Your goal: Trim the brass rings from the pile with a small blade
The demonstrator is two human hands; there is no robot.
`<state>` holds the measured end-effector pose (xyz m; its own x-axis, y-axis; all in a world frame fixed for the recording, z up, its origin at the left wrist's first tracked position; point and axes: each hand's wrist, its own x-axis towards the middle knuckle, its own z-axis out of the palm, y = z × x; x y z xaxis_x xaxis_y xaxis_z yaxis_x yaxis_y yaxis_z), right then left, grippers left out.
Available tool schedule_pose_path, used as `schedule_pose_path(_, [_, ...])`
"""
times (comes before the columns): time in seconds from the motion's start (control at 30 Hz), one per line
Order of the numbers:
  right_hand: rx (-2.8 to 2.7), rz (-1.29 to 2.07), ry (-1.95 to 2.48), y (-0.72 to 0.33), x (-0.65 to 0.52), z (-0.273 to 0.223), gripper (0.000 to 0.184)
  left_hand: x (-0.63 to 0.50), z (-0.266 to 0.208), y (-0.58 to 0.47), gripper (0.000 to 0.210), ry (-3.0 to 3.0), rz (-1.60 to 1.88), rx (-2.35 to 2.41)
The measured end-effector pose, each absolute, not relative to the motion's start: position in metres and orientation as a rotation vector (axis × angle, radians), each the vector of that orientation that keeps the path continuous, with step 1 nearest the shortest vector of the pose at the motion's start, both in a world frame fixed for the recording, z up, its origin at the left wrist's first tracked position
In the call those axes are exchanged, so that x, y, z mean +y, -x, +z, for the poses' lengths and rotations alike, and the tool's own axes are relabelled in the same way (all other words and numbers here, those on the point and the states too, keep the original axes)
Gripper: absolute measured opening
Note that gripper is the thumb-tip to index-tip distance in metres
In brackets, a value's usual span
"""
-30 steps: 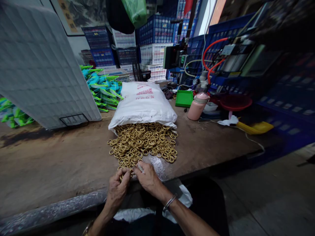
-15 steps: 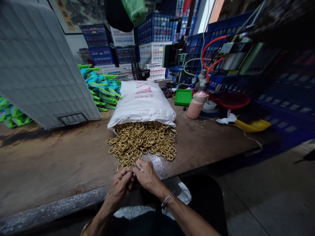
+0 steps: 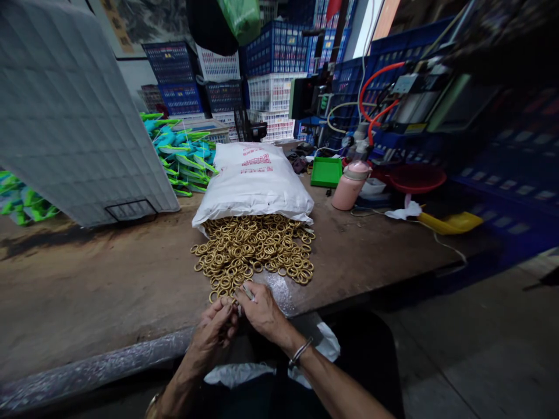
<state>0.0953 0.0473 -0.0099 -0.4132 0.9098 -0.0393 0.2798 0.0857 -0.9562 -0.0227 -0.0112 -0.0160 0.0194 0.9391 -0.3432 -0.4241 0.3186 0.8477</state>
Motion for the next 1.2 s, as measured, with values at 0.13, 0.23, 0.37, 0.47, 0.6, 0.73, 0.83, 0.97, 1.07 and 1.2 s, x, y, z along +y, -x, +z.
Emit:
schedule_pose_path(0.13, [-1.83, 1.222, 1.268, -0.097, 0.049, -0.013, 0.025, -0.012, -0.016, 0.024, 0.031, -0.61, 1.173, 1.091])
schedule_pose_path(0.23, [-1.98, 1.049, 1.299, -0.1, 0.047, -0.013, 0.022, -0.011, -0.016, 0.025, 0.033, -0.63, 1.191, 1.127])
schedule_pose_path(0.37, [-2.221, 0.972, 1.207, -0.104, 0.04, -0.009, 0.011, -0.011, -0.016, 0.026, 0.034, -0.758, 1.194, 1.17])
schedule_pose_path(0.47, [-2.336, 0.867, 1.254, -0.105, 0.037, -0.006, 0.016, -0.011, -0.017, 0.027, 0.036, -0.814, 1.186, 1.2])
schedule_pose_path(0.6, [-2.431, 0.759, 1.321, -0.106, 0.036, -0.006, 0.026, -0.01, -0.016, 0.026, 0.04, -0.859, 1.187, 1.26])
schedule_pose_path(0.73, [-2.476, 0.66, 1.352, -0.107, 0.034, -0.008, 0.032, -0.009, -0.014, 0.027, 0.036, -0.93, 1.212, 1.302])
schedule_pose_path(0.83, [-2.491, 0.624, 1.365, -0.107, 0.033, -0.009, 0.032, -0.009, -0.014, 0.027, 0.03, -0.999, 1.231, 1.326])
schedule_pose_path(0.97, [-2.5, 0.601, 1.385, -0.106, 0.034, -0.011, 0.031, -0.01, -0.018, 0.028, 0.026, -1.046, 1.23, 1.344])
schedule_pose_path(1.07, [-2.527, 0.626, 1.369, -0.107, 0.035, -0.01, 0.031, -0.011, -0.022, 0.027, 0.025, -1.045, 1.225, 1.315])
schedule_pose_path(1.2, [-2.544, 0.79, 1.267, -0.106, 0.038, -0.006, 0.03, -0.011, -0.026, 0.029, 0.027, -1.092, 1.234, 1.294])
